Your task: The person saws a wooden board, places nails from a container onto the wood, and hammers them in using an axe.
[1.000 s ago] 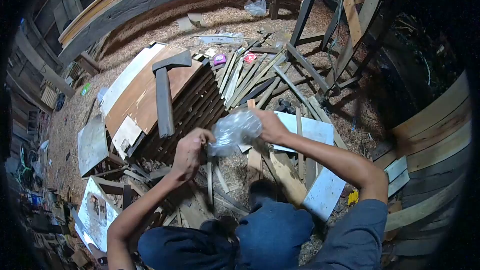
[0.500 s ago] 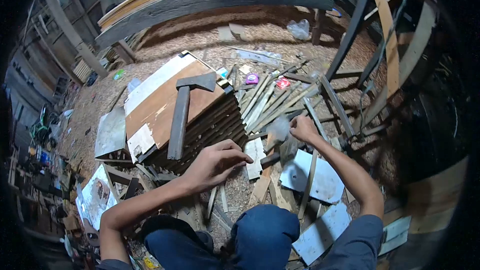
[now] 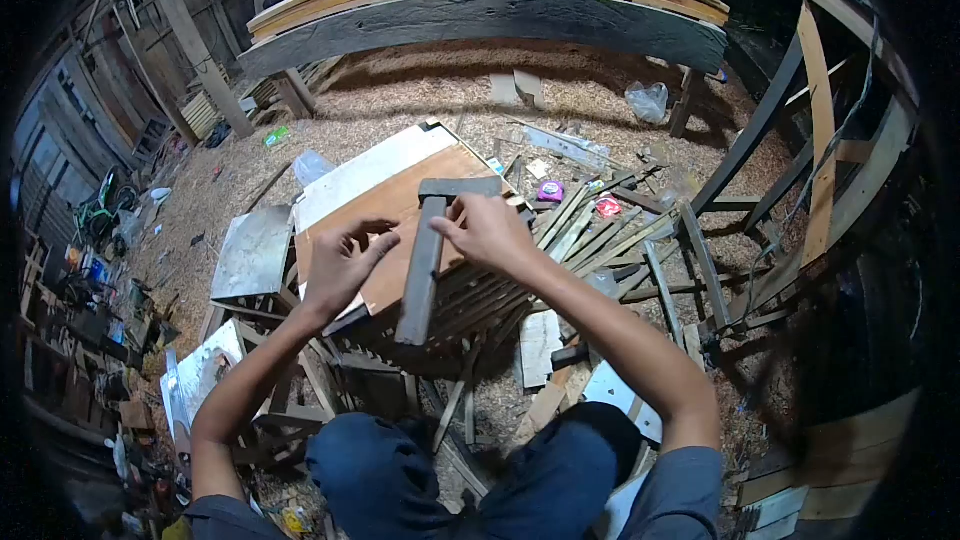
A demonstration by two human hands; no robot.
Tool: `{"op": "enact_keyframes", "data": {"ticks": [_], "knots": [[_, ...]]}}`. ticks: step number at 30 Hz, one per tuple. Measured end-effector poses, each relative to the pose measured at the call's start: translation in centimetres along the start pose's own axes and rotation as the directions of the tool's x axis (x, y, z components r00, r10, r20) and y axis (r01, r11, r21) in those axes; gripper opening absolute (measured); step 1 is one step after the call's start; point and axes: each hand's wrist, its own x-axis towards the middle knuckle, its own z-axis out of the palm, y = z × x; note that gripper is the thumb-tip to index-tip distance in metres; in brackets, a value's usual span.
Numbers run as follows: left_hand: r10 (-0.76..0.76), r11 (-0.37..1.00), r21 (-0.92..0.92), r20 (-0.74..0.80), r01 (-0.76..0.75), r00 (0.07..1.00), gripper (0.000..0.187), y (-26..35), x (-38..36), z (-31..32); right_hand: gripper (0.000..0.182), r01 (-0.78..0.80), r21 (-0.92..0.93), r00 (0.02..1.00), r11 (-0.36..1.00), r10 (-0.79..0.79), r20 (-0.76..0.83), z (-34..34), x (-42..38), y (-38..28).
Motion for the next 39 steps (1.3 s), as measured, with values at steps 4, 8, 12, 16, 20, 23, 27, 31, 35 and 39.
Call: {"op": "enact_keyframes", "data": {"ticks": [4, 8, 12, 16, 20, 23, 27, 31, 35, 39], "knots": [[-0.024, 0.999, 0.047, -0.067, 0.027, 0.997, 0.021, -6.2, 2.1, -1.8, 0.081, -0.124, -0.362, 0.992, 0.924, 0.120, -0.035, 4.0, 2.3, -2.6], [-0.050, 0.997, -0.055, 0.009, 0.051, 0.999, 0.023, -10.8, 3.6, -0.9, 0.093, -0.080, -0.377, 0.996, 0.923, 0.088, 0.002, 6.2, 4.1, -1.6], [-0.046, 0.970, -0.231, 0.114, 0.072, 0.992, 0.023, -13.9, 4.1, 1.9, 0.091, -0.305, -0.244, 0.941, 0.921, 0.330, 0.070, 4.7, 4.9, -0.2], [-0.141, 0.860, -0.455, 0.223, 0.231, 0.965, 0.024, -14.3, 4.0, 3.6, 0.057, -0.317, 0.167, 0.929, 0.934, 0.271, 0.251, 3.7, 4.3, 1.8], [-0.128, 0.866, -0.451, 0.215, 0.215, 0.968, 0.024, -15.2, 4.1, 4.0, 0.034, -0.382, 0.560, 0.914, 0.735, 0.213, 0.345, 3.5, 3.2, 3.2], [-0.096, 0.927, -0.341, 0.195, 0.159, 0.976, 0.023, -15.2, 4.4, 3.9, 0.032, -0.398, 0.683, 0.904, 0.612, 0.137, 0.404, 2.4, 2.3, 2.3], [-0.113, 0.933, -0.314, 0.214, 0.178, 0.970, 0.020, -14.7, 4.5, 3.9, 0.032, -0.373, 0.686, 0.916, 0.625, 0.131, 0.380, 3.1, 2.6, 3.8], [-0.126, 0.936, -0.297, 0.216, 0.188, 0.968, 0.020, -15.2, 4.7, 4.2, 0.028, -0.354, 0.659, 0.922, 0.663, 0.130, 0.364, 3.0, 2.8, 3.7], [-0.142, 0.937, -0.285, 0.218, 0.203, 0.965, 0.020, -15.5, 5.0, 4.6, 0.029, -0.338, 0.630, 0.929, 0.700, 0.140, 0.343, 3.0, 3.1, 3.8], [-0.104, 0.952, -0.268, 0.170, 0.148, 0.980, 0.019, -15.5, 5.1, 4.9, 0.036, -0.308, 0.606, 0.927, 0.734, 0.088, 0.364, 3.0, 3.0, 4.3]]}}
